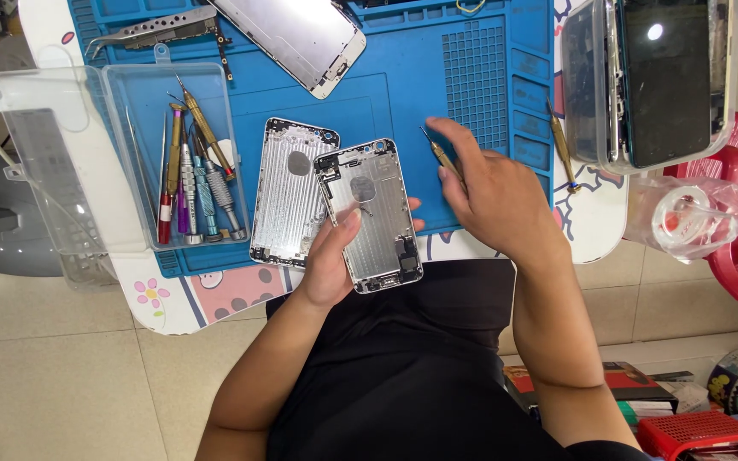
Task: The person is disassembling a mobile phone using a precision screwdriver to remove internal screws and components on a repair mat.
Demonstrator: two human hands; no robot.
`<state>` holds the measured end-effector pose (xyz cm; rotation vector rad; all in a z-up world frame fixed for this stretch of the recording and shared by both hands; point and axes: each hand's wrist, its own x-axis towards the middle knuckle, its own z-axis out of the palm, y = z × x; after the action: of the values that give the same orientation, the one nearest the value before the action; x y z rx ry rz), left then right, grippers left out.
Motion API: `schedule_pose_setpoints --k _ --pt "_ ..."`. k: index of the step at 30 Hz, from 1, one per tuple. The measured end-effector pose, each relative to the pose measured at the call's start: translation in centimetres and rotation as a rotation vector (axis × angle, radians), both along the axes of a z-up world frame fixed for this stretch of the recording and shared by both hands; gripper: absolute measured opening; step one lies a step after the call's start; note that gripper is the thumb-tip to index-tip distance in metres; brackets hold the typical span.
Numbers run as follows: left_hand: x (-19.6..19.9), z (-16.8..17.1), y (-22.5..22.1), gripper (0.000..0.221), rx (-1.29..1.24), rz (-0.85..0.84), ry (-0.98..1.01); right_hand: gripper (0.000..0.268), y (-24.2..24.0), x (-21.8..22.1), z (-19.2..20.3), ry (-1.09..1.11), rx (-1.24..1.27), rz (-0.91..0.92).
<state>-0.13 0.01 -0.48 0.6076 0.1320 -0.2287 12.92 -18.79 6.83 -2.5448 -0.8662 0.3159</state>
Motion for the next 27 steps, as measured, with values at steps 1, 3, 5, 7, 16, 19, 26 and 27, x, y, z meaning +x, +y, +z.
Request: schedule_pose_setpoints --k 1,3,5,7,16,19,26,27 --pt "0.0 0.0 0.0 0.061 -0.001 0.002 0.004 0.054 0.0 0.0 -0.1 0.004 -0.001 0.002" --pt "0.0 -0.1 0.1 0.061 -0.005 -0.011 -0.001 0.046 0.1 0.1 -0.2 -0.011 -0.022 0.021" --pt "-0.1 0.0 0.1 0.061 -0.004 -0.010 -0.006 0.051 0.3 0.0 -0.3 -0.044 -0.047 0.028" --pt "0.1 0.0 0.2 0.061 -0.001 -0.008 -0.017 0.055 0.6 0.3 -0.1 -0.083 -0.071 0.037" --pt "0.2 0.0 0.3 0.063 0.000 -0.021 -0.003 0.076 1.1 0.6 0.0 -0.009 -0.080 -0.024" --pt "0.3 0.2 0.5 0.066 -0.008 -0.038 0.005 0.064 1.0 0.5 0.1 -0.009 -0.047 -0.019" --pt "0.0 -0.2 0.6 0.078 -0.232 0.008 0.004 0.024 -1.3 -2.3 -1.4 0.197 0.310 -0.257" --pt "0.0 -0.3 0.5 0.078 -0.250 0.011 0.004 0.019 -2.1 -3.2 -1.9 0.214 0.420 -0.325"
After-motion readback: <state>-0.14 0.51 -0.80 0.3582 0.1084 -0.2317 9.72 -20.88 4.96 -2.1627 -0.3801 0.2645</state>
